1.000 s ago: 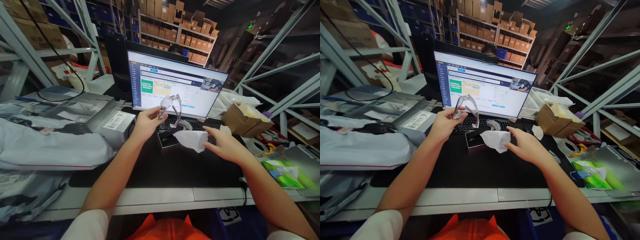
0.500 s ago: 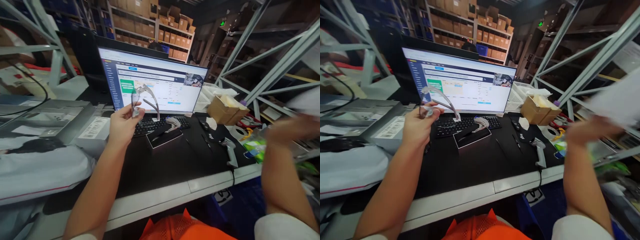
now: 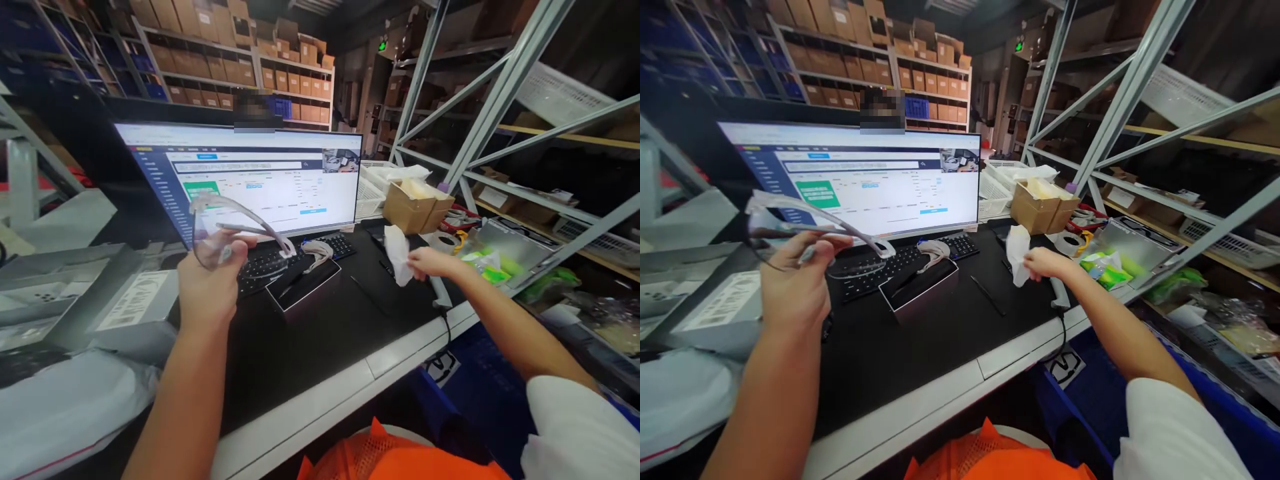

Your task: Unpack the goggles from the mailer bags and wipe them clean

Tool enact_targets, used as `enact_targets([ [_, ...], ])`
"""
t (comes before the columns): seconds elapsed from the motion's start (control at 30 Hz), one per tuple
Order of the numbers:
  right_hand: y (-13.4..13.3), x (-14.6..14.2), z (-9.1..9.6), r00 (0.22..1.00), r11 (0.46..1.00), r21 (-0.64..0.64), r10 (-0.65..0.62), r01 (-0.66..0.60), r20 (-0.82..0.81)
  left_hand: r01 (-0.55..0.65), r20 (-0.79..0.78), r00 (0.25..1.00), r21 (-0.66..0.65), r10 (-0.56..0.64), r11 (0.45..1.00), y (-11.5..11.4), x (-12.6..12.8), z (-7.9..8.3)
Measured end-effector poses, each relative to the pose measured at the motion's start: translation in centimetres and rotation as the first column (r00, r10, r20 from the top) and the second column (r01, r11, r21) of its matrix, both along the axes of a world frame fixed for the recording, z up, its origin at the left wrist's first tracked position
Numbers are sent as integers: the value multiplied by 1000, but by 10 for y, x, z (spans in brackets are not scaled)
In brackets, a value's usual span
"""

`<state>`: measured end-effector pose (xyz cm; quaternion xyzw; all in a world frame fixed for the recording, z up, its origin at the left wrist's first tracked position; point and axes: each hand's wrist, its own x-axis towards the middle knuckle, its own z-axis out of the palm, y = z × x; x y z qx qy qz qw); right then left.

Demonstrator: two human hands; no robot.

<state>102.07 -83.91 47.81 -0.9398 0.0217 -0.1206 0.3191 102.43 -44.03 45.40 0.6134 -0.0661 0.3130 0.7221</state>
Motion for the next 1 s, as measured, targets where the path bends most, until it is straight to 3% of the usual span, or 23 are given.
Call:
enact_targets([
  [0.13, 29, 7, 6, 979, 984, -3, 177, -179, -104, 142, -21, 990, 56, -141, 988, -18, -14, -6],
  [0.27, 94, 3, 10, 868, 893, 86, 449, -442, -212, 350, -57, 934, -36, -352, 936, -38, -31, -8],
  [0.37, 139, -1, 9, 822, 844, 125, 536, -522, -191, 357, -55, 930, -99, -363, 929, -44, -38, -6],
  [0.47, 163, 0, 6, 785, 795, 262, 595, -547, -169, 298, -61, 952, -32, -300, 954, -38, -38, -1],
  [0.63, 173, 7, -7, 788, 721, 489, 607, -492, -102, 202, -111, 978, 304, -176, 931, -19, -39, 6],
  [0.7, 173, 8, -15, 780, 688, 551, 617, -472, -102, 183, -116, 982, 355, -151, 917, -17, -39, 7],
  [0.77, 173, 10, -21, 753, 647, 589, 651, -484, -96, 238, -142, 969, 317, -202, 918, -20, -37, 5],
  [0.9, 169, 16, -28, 698, 510, 667, 715, -543, 21, 415, -184, 900, 91, -394, 905, -32, -28, -7],
  [1.0, 165, 19, -27, 707, 472, 683, 702, -558, 92, 497, -204, 843, -57, -497, 866, -40, -20, -17],
])
